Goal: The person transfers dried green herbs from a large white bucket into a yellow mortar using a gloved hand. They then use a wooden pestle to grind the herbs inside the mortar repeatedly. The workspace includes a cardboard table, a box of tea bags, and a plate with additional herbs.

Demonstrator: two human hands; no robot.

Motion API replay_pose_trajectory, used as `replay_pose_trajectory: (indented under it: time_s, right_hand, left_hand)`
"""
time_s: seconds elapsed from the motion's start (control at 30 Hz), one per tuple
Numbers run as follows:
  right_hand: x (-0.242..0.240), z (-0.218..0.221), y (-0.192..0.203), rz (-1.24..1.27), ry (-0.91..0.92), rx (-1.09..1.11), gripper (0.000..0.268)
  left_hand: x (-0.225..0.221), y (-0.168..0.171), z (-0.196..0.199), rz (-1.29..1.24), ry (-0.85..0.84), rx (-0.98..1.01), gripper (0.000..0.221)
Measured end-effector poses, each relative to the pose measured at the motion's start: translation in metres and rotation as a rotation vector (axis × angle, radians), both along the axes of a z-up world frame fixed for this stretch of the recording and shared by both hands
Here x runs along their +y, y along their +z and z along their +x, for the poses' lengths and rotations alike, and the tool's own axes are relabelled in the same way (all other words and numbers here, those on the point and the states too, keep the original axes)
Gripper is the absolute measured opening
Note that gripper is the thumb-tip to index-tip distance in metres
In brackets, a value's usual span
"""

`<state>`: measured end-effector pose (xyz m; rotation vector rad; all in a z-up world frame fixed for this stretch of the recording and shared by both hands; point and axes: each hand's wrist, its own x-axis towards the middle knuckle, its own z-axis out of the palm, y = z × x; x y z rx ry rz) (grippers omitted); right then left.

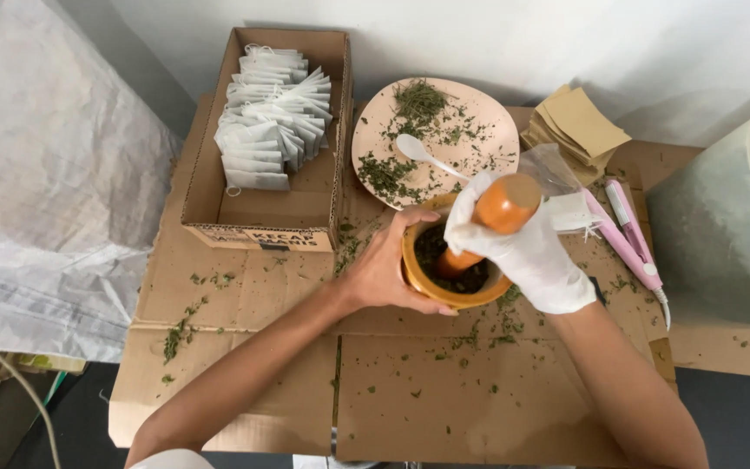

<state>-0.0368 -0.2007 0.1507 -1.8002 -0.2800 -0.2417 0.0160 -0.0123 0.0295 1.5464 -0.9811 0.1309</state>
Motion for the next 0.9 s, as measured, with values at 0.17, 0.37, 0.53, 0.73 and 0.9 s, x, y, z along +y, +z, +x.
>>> replay_pose_trajectory:
  time_s: [0.17, 0.37, 0.53, 0.73, 0.9]
  right_hand:
    - [0.005, 0.002, -0.013, 0.148, 0.113, -0.041, 0.025]
    - [0.004, 0.008, -0.023, 0.152, 0.039, -0.08, 0.028]
    - [0.005, -0.003, -0.025, 0.06, 0.003, 0.284, 0.075]
    - [-0.016, 0.018, -0.031, 0.408, 0.203, 0.06, 0.031]
    - [-0.006, 0.014, -0.014, 0.111, 0.103, -0.045, 0.018]
  left_hand:
    - [0.008, -0.008, 0.005, -0.015, -0.026, 0.019, 0.116]
    - [0.007, -0.015, 0.007, -0.028, -0.031, 0.02, 0.117]
    - [0.007, -0.003, 0.001, -0.046, -0.061, -0.015, 0.112]
    - [0.005, -0.001, -0.004, -0.05, -0.061, 0.014, 0.113]
    - [0.009, 0.0, -0.001, -0.048, -0.066, -0.005, 0.114]
